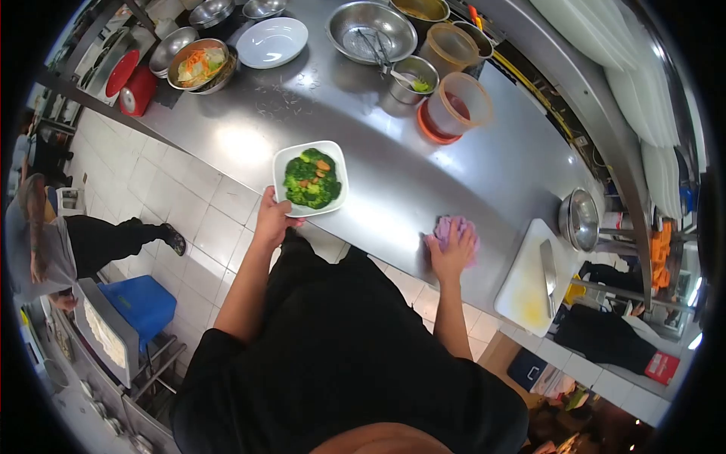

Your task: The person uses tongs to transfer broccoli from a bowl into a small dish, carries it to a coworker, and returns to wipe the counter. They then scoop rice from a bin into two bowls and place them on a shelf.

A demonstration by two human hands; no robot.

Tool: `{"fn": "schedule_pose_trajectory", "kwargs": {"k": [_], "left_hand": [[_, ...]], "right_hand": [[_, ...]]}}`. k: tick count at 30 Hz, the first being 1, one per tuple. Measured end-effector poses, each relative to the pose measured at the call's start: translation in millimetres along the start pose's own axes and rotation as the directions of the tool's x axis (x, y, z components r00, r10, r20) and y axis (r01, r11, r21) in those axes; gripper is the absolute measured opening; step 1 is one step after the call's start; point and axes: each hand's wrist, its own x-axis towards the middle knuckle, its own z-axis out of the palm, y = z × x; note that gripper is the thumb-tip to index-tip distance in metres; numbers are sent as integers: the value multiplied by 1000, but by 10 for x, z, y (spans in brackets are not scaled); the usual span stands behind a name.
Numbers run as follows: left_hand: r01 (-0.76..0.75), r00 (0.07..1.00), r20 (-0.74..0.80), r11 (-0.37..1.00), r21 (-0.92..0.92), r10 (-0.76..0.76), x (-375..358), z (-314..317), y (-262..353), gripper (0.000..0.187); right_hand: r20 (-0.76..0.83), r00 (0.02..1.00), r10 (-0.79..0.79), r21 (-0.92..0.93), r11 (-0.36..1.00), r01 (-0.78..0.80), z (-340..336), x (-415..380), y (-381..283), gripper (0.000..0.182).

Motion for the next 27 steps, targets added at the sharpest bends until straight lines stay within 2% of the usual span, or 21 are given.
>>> {"fn": "schedule_pose_trajectory", "kwargs": {"k": [2, 3, 4, 6, 8, 10, 12, 14, 15, 17, 18, 20, 21, 23, 24, 25, 26, 27], "left_hand": [[-49, 999, -2, 999, 15, 49, -44, -124, 22, 46], [-88, 996, -11, 996, 21, 89, -91, -152, 59, 46], [-106, 994, -12, 994, 20, 106, -108, -211, 100, 46], [-93, 995, -47, 995, -30, 91, -178, -365, 147, 37], [-115, 993, -46, 992, -43, 113, -231, -593, 222, 37], [-137, 987, -90, 990, -41, 133, -345, -823, 315, 37], [-161, 980, -126, 985, -56, 153, -457, -1070, 403, 36], [-163, 973, -177, 985, -53, 151, -568, -1341, 493, 35], [-178, 966, -201, 983, -49, 165, -653, -1431, 578, 35], [-191, 947, -268, 981, -30, 177, -752, -1685, 628, 36], [-196, 933, -311, 981, -10, 183, -777, -1806, 627, 37], [-200, 923, -337, 980, -10, 185, -896, -1980, 674, 40], [-207, 908, -375, 978, -10, 188, -928, -2042, 693, 42], [-225, 891, -412, 974, -31, 193, -946, -2152, 709, 47], [-223, 893, -408, 974, -36, 189, -933, -2168, 746, 47], [-244, 895, -398, 968, -60, 201, -921, -2169, 778, 49], [-263, 896, -391, 961, -82, 212, -923, -2155, 825, 51], [-286, 901, -362, 955, -80, 239, -909, -2124, 879, 53]], "right_hand": [[57, 980, 191, 90, 976, -196, 115, 74, -117, 61], [86, 953, 290, -59, 957, -285, -27, 225, -294, 52], [75, 956, 282, -48, 959, -279, 76, 360, -284, 52], [121, 960, 251, 184, 945, -270, 371, 650, -181, 42], [12, 986, 168, 526, 837, -149, 723, 1054, -574, 34], [-17, 998, 66, 600, 799, -42, 546, 1588, -1450, 35], [-139, 990, -38, 694, 709, 125, 656, 2133, -2170, 39], [-253, 963, -96, 568, 791, 228, 1187, 2740, -2621, 41], [-251, 962, -109, 577, 781, 239, 1333, 2867, -2815, 41], [-75, 993, 95, 260, 963, -72, 1565, 3092, -3207, 39], [-80, 994, 77, 273, 961, -52, 1681, 3232, -3350, 39], [-145, 978, -153, 339, 921, 194, 1868, 3259, -3443, 38], [-9, 971, -237, 348, 910, 225, 1631, 3165, -3556, 38], [-94, 929, -359, 381, 849, 367, 1737, 2841, -3689, 34], [-78, 889, -451, 582, 703, 408, 1456, 2548, -3864, 30], [-152, 890, -430, 623, 657, 424, 1459, 2182, -4100, 24], [-155, 824, -545, 726, 503, 469, 1243, 1857, -4338, 17], [-84, 796, -599, 835, 394, 384, 1144, 1454, -4591, 14]]}}
